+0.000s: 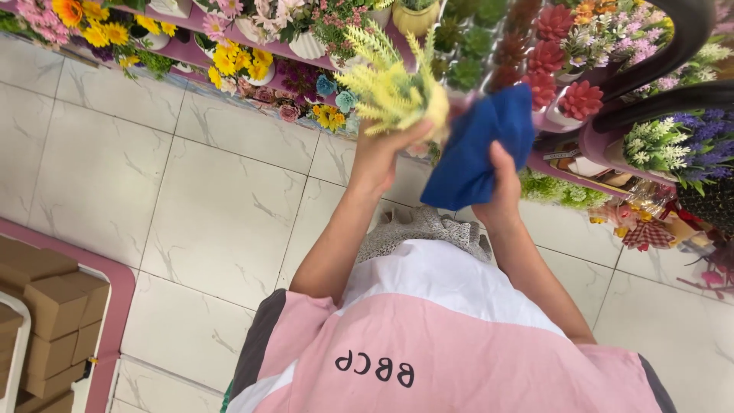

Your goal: The person is wiping down various items like trophies, picture frames, and artificial plants on shelves using a blue cloth.

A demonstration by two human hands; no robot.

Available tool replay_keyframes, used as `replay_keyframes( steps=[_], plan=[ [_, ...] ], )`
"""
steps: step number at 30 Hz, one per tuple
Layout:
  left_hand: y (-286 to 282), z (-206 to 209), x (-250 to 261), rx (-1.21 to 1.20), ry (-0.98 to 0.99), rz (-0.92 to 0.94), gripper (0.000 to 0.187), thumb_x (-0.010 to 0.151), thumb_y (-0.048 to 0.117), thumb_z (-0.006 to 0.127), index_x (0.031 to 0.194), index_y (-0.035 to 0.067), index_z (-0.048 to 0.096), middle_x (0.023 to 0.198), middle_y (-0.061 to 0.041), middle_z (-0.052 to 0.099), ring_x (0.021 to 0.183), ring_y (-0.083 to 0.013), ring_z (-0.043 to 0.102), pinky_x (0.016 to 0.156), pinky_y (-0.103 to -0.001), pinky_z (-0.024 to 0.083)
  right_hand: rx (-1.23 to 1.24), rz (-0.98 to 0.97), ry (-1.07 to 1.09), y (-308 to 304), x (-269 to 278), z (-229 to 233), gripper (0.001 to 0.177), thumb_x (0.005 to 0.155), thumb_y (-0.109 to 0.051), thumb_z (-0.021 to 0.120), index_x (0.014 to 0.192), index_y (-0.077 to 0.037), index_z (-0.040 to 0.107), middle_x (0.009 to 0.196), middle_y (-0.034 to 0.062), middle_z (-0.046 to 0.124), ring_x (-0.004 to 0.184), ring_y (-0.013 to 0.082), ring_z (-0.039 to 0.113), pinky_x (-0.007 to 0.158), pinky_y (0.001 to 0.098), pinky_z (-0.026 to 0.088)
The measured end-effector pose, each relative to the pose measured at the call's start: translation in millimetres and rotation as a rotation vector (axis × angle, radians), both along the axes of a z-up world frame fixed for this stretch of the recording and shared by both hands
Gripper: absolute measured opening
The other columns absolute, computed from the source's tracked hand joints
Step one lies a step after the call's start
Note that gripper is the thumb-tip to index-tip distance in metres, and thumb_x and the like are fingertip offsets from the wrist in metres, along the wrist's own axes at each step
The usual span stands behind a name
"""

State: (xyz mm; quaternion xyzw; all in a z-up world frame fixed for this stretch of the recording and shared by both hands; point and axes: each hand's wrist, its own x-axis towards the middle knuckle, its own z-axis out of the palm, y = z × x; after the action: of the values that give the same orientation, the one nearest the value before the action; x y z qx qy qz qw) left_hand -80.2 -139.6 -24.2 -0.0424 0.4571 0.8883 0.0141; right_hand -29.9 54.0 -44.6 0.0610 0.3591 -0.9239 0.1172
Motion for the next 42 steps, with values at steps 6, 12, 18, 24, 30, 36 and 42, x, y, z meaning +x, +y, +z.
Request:
replay_keyframes(
  steps=[6,12,18,24,30,36,42],
  plan=[
    [11.6,26.6,43.1,-0.028,-0.006,-0.018,0.063,0.082,-0.003,0.088,0.138,-0.008,0.059,0.129,-0.017,0.069,0.114,-0.023,0.069,0.101,-0.035,0.058,0.346,-0.106,0.233,-8.1,-0.4,-77.7,0.045,0.105,-0.017,0.068,0.143,0.0,0.053,0.134,0.0077,0.061,0.123,0.0184,0.059,0.108,0.0343,0.049],
    [6.2,31.5,67.1,-0.618,0.234,0.023,0.079,0.068,0.008,0.096,0.136,0.001,0.057,0.133,-0.009,0.062,0.12,-0.0187,0.067,0.102,-0.032,0.058,0.332,-0.119,0.146,-3.6,-9.5,-20.7,0.03,0.103,-0.018,0.069,0.126,0.0,0.063,0.109,0.0077,0.068,0.099,0.0177,0.066,0.089,0.0329,0.055],
    [7.8,54.0,72.5,-0.528,0.091,-0.094,0.079,0.07,0.015,0.093,0.139,0.002,0.056,0.135,-0.007,0.054,0.116,-0.0184,0.068,0.095,-0.033,0.062,0.334,-0.266,-0.119,-19.4,-1.9,9.4,0.037,0.096,-0.017,0.062,0.131,-0.005,0.061,0.114,0.0079,0.068,0.1,0.0191,0.068,0.088,0.0328,0.057],
    [1.7,51.8,76.4,-0.752,0.215,0.058,0.065,0.069,0.013,0.097,0.123,0.0,0.063,0.121,-0.01,0.065,0.111,-0.0204,0.069,0.096,-0.035,0.056,0.39,-0.108,0.187,-14.9,35.2,-19.2,0.037,0.103,-0.017,0.053,0.133,0.004,0.06,0.128,0.0088,0.066,0.115,0.0176,0.065,0.101,0.0311,0.052],
    [9.6,39.0,82.3,-0.251,-0.049,0.002,0.058,0.076,0.017,0.094,0.12,-0.001,0.061,0.115,-0.012,0.071,0.105,-0.0198,0.069,0.093,-0.032,0.057,0.734,-0.137,0.348,-34.8,51.9,-21.3,0.035,0.111,-0.021,0.051,0.134,0.005,0.059,0.126,0.0076,0.065,0.113,0.0154,0.061,0.099,0.0317,0.05],
    [3.3,42.3,81.5,-0.543,0.279,0.018,0.081,0.07,0.009,0.094,0.139,-0.001,0.051,0.151,-0.009,0.044,0.128,-0.0195,0.059,0.103,-0.033,0.057,0.381,-0.293,-0.077,-21.7,37.0,-16.4,0.042,0.106,-0.029,0.054,0.136,0.0,0.059,0.129,0.009,0.067,0.114,0.0169,0.066,0.1,0.0318,0.053],
    [-2.1,40.2,87.0,-0.448,0.288,-0.312,0.096,0.064,0.003,0.094,0.149,0.002,0.049,0.154,-0.01,0.041,0.138,-0.0221,0.053,0.11,-0.036,0.058,-0.008,-0.101,-0.223,-1.6,13.3,50.5,0.047,0.098,-0.025,0.063,0.134,0.004,0.06,0.123,0.0185,0.07,0.106,0.0276,0.071,0.093,0.0404,0.059]
  ],
)
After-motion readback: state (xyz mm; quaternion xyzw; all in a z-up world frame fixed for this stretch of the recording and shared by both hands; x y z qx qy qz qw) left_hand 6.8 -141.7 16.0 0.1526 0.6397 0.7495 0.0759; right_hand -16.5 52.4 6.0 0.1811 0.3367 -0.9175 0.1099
